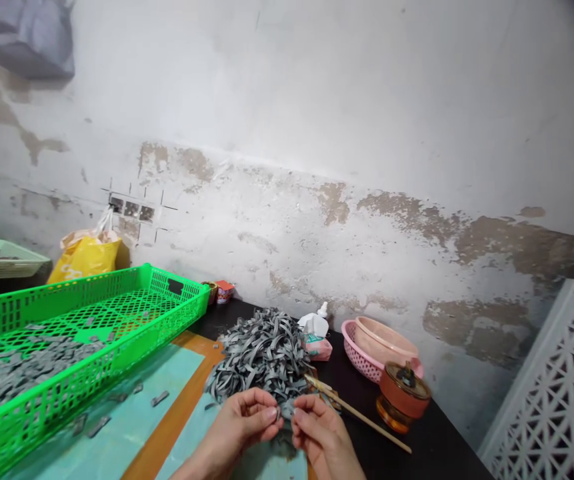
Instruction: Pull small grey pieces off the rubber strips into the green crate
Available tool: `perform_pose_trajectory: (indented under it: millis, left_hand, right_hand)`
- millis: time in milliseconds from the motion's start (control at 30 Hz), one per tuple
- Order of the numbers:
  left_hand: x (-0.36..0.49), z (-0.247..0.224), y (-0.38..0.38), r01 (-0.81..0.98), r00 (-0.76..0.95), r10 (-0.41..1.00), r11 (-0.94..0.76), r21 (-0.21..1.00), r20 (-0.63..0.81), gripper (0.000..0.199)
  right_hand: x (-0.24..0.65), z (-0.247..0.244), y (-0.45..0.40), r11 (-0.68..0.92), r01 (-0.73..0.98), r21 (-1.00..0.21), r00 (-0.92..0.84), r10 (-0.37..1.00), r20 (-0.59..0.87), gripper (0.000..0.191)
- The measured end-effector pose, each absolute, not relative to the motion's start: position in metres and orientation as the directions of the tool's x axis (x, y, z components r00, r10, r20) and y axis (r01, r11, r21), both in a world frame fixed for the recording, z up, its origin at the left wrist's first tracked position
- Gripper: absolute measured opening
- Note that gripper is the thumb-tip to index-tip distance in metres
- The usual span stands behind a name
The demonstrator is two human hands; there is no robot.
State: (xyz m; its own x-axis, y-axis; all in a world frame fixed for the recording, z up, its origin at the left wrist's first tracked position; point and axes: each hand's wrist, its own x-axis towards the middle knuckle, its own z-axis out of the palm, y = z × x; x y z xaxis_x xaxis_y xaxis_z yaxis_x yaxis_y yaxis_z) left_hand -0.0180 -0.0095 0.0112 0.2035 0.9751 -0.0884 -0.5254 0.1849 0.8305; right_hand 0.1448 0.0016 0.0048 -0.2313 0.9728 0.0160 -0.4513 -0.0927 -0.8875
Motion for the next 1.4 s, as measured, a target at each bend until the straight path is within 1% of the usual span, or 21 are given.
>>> perform_pose_trajectory:
  millis: [167,433,600,800,967,1067,1200,1400]
  left_hand:
    - [-0.018,0.007,-0.010,-0.550,0.163,0.982,0.168,0.818,-0.092,0.029]
    - [-0.019,0.008,-0.012,-0.553,0.201,0.978,0.164,0.817,-0.061,0.028]
    - [-0.020,0.006,-0.008,-0.540,0.154,0.987,0.127,0.832,-0.051,0.030]
    - [-0.019,0.013,-0.015,-0.508,0.167,0.985,0.125,0.852,-0.045,0.026]
    - [-0.020,0.010,-0.012,-0.485,0.178,0.984,0.116,0.867,-0.033,0.028]
    - [-0.021,0.006,-0.008,-0.466,0.200,0.979,0.119,0.877,-0.026,0.029]
    - [-0.022,0.006,-0.008,-0.430,0.217,0.976,0.108,0.896,-0.014,0.028]
    - [-0.022,0.016,-0.014,-0.394,0.239,0.971,0.104,0.913,-0.007,0.029]
  right_hand:
    - [0.143,-0.002,0.003,-0.117,-0.385,-0.915,-0.319,0.948,0.013,0.033]
    - [0.138,0.000,0.001,-0.163,-0.307,-0.938,-0.316,0.947,-0.061,0.035]
    - [0.139,0.001,0.003,-0.127,-0.333,-0.934,-0.299,0.954,-0.023,0.031]
    - [0.138,0.000,0.004,-0.088,-0.247,-0.965,-0.289,0.957,-0.013,0.030]
    - [0.139,0.000,0.003,-0.047,-0.182,-0.982,-0.265,0.964,0.003,0.024]
    - [0.141,0.000,0.004,-0.051,-0.149,-0.988,-0.261,0.965,-0.010,0.024]
    - [0.145,0.000,0.005,-0.063,-0.147,-0.987,-0.281,0.960,-0.020,0.028]
    - [0.148,0.007,-0.002,-0.068,-0.152,-0.986,-0.308,0.951,-0.018,0.026]
